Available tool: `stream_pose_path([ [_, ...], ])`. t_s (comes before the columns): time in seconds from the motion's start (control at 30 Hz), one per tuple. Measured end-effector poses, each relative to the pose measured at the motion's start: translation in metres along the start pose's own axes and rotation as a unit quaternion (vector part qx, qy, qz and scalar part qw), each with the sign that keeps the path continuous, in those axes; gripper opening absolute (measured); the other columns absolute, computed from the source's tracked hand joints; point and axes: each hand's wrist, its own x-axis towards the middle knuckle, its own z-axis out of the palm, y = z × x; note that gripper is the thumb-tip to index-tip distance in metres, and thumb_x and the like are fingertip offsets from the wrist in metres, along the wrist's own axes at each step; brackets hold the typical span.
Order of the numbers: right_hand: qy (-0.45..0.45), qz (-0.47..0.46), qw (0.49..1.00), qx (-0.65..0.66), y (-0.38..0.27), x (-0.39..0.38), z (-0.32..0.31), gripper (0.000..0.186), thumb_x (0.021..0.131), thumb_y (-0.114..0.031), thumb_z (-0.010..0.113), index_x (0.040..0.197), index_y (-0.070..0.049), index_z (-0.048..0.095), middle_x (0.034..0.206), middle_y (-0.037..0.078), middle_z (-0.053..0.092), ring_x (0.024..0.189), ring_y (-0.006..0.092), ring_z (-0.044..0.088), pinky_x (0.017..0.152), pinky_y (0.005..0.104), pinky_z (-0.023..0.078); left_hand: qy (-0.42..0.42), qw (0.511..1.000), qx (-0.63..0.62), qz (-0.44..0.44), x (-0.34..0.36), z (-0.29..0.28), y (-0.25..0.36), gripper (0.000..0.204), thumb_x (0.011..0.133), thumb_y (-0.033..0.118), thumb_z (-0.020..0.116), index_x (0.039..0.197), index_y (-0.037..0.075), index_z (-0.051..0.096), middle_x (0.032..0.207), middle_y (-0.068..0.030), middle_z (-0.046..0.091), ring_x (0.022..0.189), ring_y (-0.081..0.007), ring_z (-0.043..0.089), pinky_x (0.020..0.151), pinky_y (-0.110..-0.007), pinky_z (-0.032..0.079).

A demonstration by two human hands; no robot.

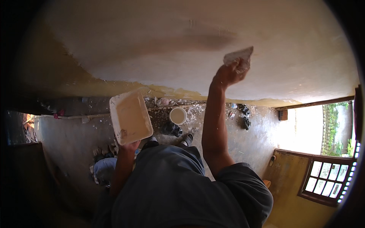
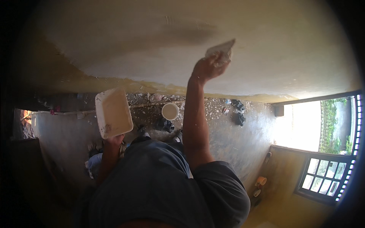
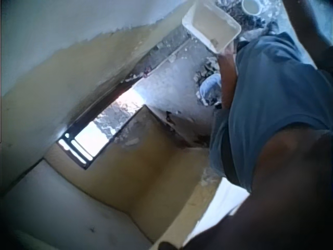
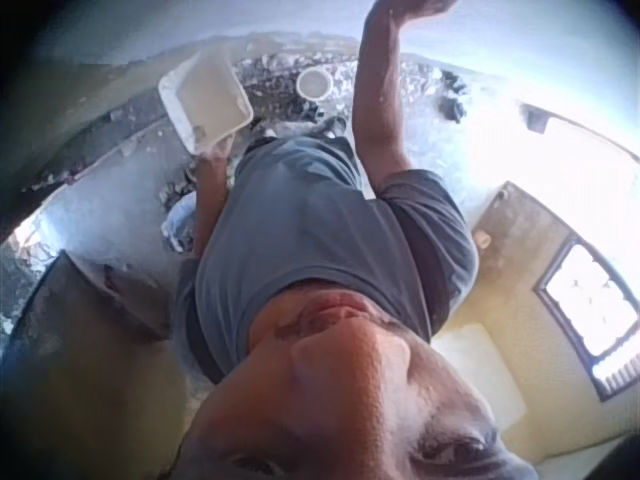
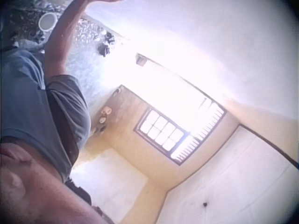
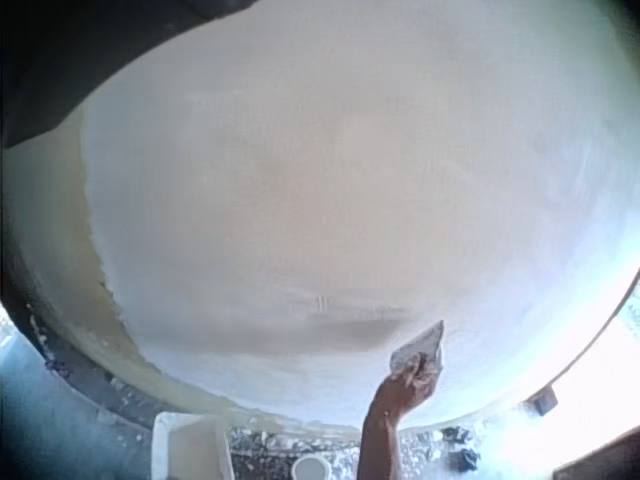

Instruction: The person applies a plaster-like compound to a wall using a putty knife and a plastic container. They scoop the material from the container with the tool and smooth it across the surface of the wall repeatedly.

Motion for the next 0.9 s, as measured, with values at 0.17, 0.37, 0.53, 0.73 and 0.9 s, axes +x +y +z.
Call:
stream_pose_path([
  [0.17,-0.081,-0.122,0.988,0.056,-0.049,-0.053,0.056,0.032,0.09,-0.004,0.049,0.119,0.007,0.044,0.114,0.02,0.05,0.093,0.0254,0.051,0.079,0.0387,0.043,-0.019,1.0,0.021,0.01,0.004,0.021,-0.002,0.055,0.092,0.044,0.054,0.137,0.013,0.047,0.138,-0.0081,0.051,0.127,-0.0286,0.048,0.107,-0.049,0.038],
  [0.37,-0.116,-0.28,0.953,-0.023,-0.046,-0.092,0.074,0.033,0.084,-0.002,0.057,0.117,-0.001,0.053,0.11,0.018,0.053,0.091,0.0326,0.055,0.079,0.0409,0.046,-0.04,0.999,-0.023,0.0,0.001,0.011,0.002,0.055,0.092,0.04,0.052,0.139,0.013,0.044,0.142,-0.008,0.048,0.132,-0.0288,0.044,0.11,-0.052,0.032],
  [0.53,-0.372,-0.538,0.747,-0.119,0.006,-0.095,0.032,0.037,0.08,-0.011,0.066,0.117,-0.014,0.06,0.118,0.009,0.054,0.099,0.0329,0.055,0.086,0.0454,0.044,-0.049,0.999,-0.005,0.02,-0.004,0.011,0.008,0.056,0.096,0.047,0.042,0.141,0.013,0.042,0.142,-0.0069,0.047,0.129,-0.0282,0.046,0.109,-0.049,0.033],
  [0.73,-0.162,-0.672,0.704,-0.16,0.001,-0.026,-0.004,0.033,0.084,-0.036,0.068,0.114,-0.022,0.07,0.112,0.0,0.059,0.091,0.019,0.055,0.075,0.0351,0.041,0.007,0.982,0.182,0.048,-0.011,0.005,0.006,0.056,0.096,0.047,0.041,0.141,0.013,0.042,0.142,-0.0066,0.046,0.129,-0.025,0.047,0.109,-0.046,0.034],
  [0.9,-0.234,-0.611,0.703,-0.279,0.029,0.01,0.019,0.045,0.077,-0.013,0.068,0.12,-0.026,0.064,0.122,0.001,0.053,0.108,0.0279,0.052,0.084,0.0469,0.042,-0.028,1.0,-0.004,0.008,-0.005,-0.009,0.005,0.055,0.095,0.046,0.045,0.139,0.013,0.045,0.14,-0.0071,0.049,0.128,-0.0262,0.047,0.108,-0.047,0.036],
])
